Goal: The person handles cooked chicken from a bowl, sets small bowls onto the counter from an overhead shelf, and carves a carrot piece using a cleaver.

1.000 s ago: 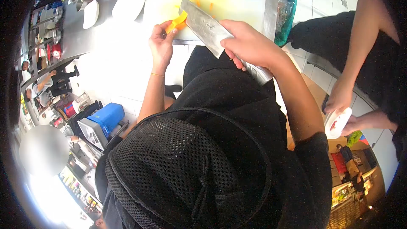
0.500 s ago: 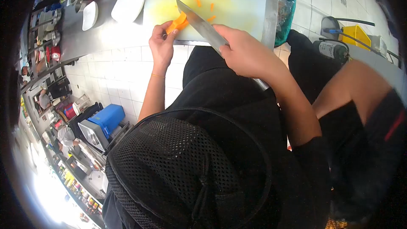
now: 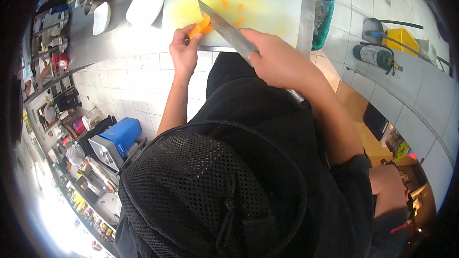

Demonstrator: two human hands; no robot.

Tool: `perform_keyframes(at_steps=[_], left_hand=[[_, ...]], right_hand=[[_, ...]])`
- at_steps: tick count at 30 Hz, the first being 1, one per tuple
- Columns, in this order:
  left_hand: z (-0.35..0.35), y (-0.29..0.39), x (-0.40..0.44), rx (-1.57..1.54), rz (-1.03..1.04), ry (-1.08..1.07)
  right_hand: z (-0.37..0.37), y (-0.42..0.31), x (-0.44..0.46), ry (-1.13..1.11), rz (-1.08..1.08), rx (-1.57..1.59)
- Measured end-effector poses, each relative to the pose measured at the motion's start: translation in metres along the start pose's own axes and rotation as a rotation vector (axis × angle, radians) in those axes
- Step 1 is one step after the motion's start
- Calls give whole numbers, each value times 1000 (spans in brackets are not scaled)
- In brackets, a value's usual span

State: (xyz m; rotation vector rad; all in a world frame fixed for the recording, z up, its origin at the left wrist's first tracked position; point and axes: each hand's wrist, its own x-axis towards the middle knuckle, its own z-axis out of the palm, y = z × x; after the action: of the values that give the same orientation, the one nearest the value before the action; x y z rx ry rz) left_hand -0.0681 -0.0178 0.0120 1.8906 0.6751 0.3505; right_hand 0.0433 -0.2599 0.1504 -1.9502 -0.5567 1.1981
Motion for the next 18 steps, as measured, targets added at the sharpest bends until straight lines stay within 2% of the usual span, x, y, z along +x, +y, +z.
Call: perform_keyframes(at_steps=[1,8,10,11,13,18], left_hand=[[0,-1,0,0,-1,2],[-1,-3,1,35,33,7],[0,-1,1,53,37,14],[1,-1,1,-19,-16,17],[1,-1,-1,-89,-68,17],[-1,-5,4,-164,-70,1]], right_hand=[[3,2,0,63,-97,-67],[5,6,-1,57,-88,-17],[10,19,0,330,-211,-124],[4,15,-2,328,-212,-124],[-12,3,-8,104,80,178],[-16,18,-6,15,45,412]])
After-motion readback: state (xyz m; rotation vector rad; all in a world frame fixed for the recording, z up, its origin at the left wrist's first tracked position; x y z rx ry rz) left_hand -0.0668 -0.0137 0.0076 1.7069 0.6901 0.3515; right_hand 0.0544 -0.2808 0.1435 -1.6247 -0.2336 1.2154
